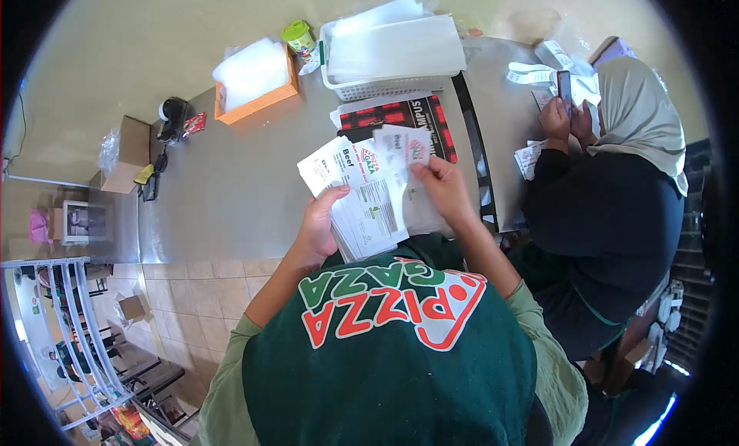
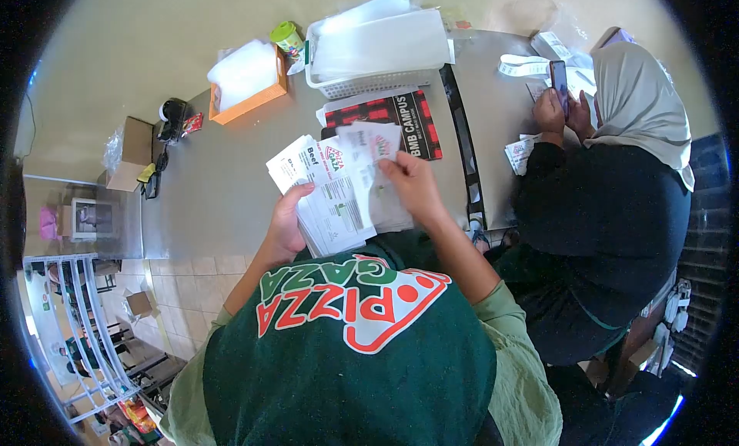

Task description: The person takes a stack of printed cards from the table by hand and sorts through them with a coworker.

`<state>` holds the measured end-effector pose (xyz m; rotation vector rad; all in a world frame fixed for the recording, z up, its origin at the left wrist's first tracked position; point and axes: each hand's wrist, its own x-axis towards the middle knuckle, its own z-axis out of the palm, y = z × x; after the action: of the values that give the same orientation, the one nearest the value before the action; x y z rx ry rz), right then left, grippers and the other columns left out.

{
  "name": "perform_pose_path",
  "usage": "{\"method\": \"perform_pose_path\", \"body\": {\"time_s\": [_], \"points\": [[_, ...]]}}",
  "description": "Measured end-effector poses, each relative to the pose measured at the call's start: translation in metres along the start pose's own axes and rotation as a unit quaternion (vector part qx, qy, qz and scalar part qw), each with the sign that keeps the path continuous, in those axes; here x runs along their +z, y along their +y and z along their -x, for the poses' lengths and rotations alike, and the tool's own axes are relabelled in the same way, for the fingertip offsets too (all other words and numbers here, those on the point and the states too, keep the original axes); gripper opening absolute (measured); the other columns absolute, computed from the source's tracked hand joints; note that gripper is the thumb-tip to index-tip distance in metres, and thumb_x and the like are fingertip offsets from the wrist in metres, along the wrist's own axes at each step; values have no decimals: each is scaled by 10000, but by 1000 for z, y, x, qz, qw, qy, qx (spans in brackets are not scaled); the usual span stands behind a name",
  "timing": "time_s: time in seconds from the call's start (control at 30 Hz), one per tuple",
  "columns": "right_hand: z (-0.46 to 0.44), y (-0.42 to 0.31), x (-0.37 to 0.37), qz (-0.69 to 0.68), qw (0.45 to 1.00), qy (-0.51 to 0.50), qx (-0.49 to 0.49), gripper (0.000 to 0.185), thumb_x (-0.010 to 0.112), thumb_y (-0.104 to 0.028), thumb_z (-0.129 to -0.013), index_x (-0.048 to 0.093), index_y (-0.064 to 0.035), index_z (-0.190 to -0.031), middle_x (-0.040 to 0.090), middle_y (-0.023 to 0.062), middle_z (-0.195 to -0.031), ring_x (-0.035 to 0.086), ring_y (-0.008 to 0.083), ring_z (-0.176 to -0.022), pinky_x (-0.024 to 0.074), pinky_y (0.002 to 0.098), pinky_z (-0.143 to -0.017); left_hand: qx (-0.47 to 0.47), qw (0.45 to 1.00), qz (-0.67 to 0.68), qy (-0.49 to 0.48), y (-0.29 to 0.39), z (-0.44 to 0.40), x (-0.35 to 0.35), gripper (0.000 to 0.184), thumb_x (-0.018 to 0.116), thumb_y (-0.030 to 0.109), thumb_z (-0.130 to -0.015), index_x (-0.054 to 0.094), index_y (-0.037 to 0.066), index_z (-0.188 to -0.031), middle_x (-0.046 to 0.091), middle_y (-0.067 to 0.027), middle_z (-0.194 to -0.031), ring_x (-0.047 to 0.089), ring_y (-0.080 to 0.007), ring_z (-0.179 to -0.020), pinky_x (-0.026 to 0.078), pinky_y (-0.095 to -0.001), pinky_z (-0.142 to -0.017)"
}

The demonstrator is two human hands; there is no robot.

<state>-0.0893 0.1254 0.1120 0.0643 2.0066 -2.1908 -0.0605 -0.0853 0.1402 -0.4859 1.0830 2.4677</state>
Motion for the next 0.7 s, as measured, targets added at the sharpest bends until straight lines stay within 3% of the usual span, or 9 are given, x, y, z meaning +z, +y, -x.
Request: {"method": "perform_pose_path", "body": {"time_s": [0.13, 0.23, 0.33, 0.43, 0.53, 0.63, 0.7], "points": [[-16, 19, -26, 114, 974, 130, -149, 194, 527, -80, -867, 552, 3, -1041, 592, 35, -770, 478, 54, -681, 409, 220, -617, -6, 1000, 18, -7, 6, 5, 1, 458, 518, 125, -813, 409, -32, -1229, 519, -177, -1164, 518, -317, -1072, 404, -453, -925], [-10, 7, -23, 161, 981, 55, -98, 232, 491, -81, -900, 461, 7, -1113, 607, 51, -915, 537, 70, -803, 427, 219, -694, -10, 1000, 12, -10, 6, 2, -4, 457, 516, 134, -816, 411, -29, -1230, 520, -175, -1165, 514, -313, -1078, 404, -452, -923], [-13, 18, -14, 154, 987, -6, -53, 197, 489, -103, -908, 497, 13, -1066, 609, 43, -886, 534, 60, -787, 424, 213, -697, 1, 1000, 8, -19, 7, 5, 3, 455, 517, 140, -816, 416, -25, -1228, 524, -166, -1162, 516, -308, -1075, 402, -446, -926], [-7, 0, -4, 80, 996, -32, 9, 199, 493, -144, -914, 538, 11, -1029, 611, 35, -868, 527, 47, -755, 417, 201, -685, -3, 1000, 13, -25, 8, 6, 1, 456, 520, 141, -815, 418, -21, -1228, 525, -162, -1165, 518, -304, -1074, 399, -438, -929], [-1, -5, -2, -42, 999, -28, 9, 222, 499, -180, -914, 573, 7, -1008, 621, 29, -863, 544, 49, -742, 428, 201, -675, -3, 1000, 21, -10, 7, 5, -5, 453, 513, 136, -817, 416, -21, -1230, 522, -165, -1171, 515, -305, -1077, 392, -438, -937], [3, -12, -6, -147, 985, -17, 88, 240, 511, -193, -908, 577, 6, -1023, 630, 34, -894, 573, 66, -762, 444, 205, -690, 7, 1000, 24, -10, 8, 8, -5, 448, 507, 133, -819, 416, -22, -1229, 520, -169, -1175, 513, -308, -1081, 391, -442, -937], [5, -10, -9, -129, 988, -29, 76, 251, 508, -204, -910, 581, 6, -1026, 635, 40, -913, 585, 73, -784, 455, 213, -696, 6, 1000, 26, -8, 7, 8, -6, 448, 502, 131, -820, 413, -22, -1231, 520, -169, -1176, 512, -309, -1082, 387, -444, -940]]}}
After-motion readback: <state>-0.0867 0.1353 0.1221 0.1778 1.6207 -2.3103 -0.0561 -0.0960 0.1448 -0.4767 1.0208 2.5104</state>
